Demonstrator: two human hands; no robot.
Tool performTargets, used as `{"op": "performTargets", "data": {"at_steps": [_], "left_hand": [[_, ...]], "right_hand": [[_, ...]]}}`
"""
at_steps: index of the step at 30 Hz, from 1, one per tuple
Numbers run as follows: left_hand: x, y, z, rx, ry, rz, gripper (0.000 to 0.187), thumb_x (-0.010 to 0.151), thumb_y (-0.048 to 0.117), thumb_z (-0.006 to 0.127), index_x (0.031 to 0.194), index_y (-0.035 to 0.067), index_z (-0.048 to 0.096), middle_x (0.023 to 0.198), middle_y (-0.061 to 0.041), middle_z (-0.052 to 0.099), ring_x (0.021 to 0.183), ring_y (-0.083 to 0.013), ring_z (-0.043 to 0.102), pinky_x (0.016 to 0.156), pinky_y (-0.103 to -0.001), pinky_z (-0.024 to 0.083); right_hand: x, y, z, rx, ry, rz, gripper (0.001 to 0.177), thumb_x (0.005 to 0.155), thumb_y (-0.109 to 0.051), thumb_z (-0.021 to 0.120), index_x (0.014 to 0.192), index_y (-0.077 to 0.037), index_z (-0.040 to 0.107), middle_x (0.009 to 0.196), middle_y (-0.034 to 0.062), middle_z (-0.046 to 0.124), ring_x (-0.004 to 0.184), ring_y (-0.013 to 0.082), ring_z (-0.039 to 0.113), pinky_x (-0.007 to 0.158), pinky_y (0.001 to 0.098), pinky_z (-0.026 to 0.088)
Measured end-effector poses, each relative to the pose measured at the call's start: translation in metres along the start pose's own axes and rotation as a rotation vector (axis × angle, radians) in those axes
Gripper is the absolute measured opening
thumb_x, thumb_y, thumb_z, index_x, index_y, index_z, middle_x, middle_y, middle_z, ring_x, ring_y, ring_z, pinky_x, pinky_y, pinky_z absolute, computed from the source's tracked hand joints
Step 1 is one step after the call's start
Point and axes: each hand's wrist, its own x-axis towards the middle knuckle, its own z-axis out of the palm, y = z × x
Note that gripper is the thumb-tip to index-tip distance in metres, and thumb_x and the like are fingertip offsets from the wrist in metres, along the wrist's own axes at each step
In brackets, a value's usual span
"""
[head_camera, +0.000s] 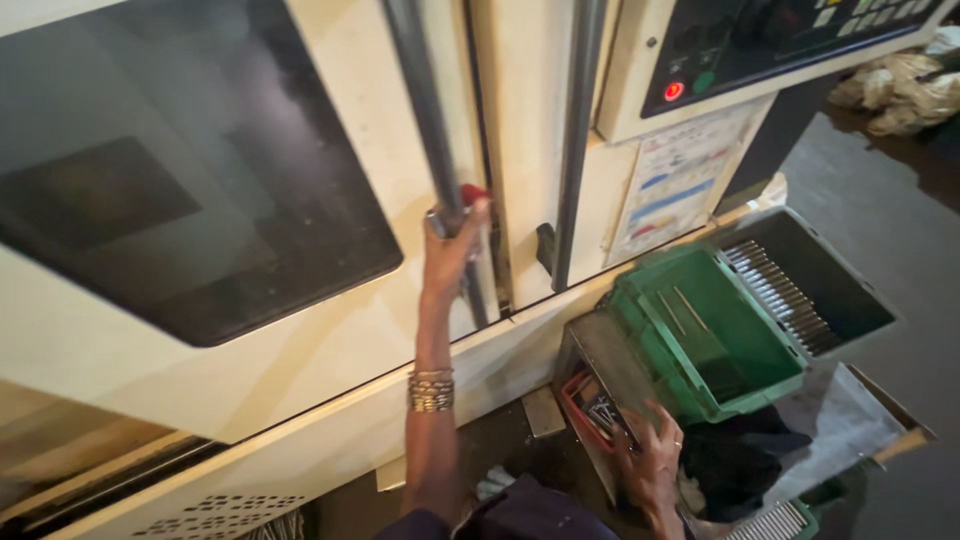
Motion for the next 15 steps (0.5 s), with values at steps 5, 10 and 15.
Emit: {"op": "performTargets", "data": {"at_steps": [5,10,15], "left_hand": [[-0.019,0.019,-0.034,-0.017,0.050,0.018,0.039,0.092,0.038,0.077,0.106,0.002,0.073,0.056,0.010,0.046,0.045,-0.0022,0.041,0.042,-0.021,0.032],[-0.043,0.038,-0.069,-0.061,0.129,0.080,0.036,0.095,0.035,0.078,0.096,0.000,0.070,0.058,0.008,0.047,0.046,-0.0026,0.040,0.043,-0.021,0.031],[-0.059,0.054,-0.096,-0.093,0.285,0.081,0.032,0.092,0.032,0.080,0.096,0.002,0.069,0.057,0.009,0.044,0.045,-0.0022,0.037,0.042,-0.021,0.029]], "right_hand": [[0.009,0.013,0.004,0.059,0.002,-0.063,0.037,0.079,-0.021,0.078,0.115,-0.015,0.071,0.138,0.0192,0.055,0.130,0.0416,0.050,0.108,0.0497,0.042],[0.029,0.009,0.025,0.123,-0.125,-0.078,0.031,0.081,-0.021,0.079,0.111,-0.015,0.075,0.139,0.0189,0.055,0.128,0.0404,0.050,0.104,0.0495,0.043],[0.043,-0.018,0.044,0.219,-0.209,-0.195,0.029,0.083,-0.021,0.079,0.110,-0.014,0.075,0.139,0.0163,0.055,0.126,0.0377,0.051,0.103,0.0498,0.044]]}}
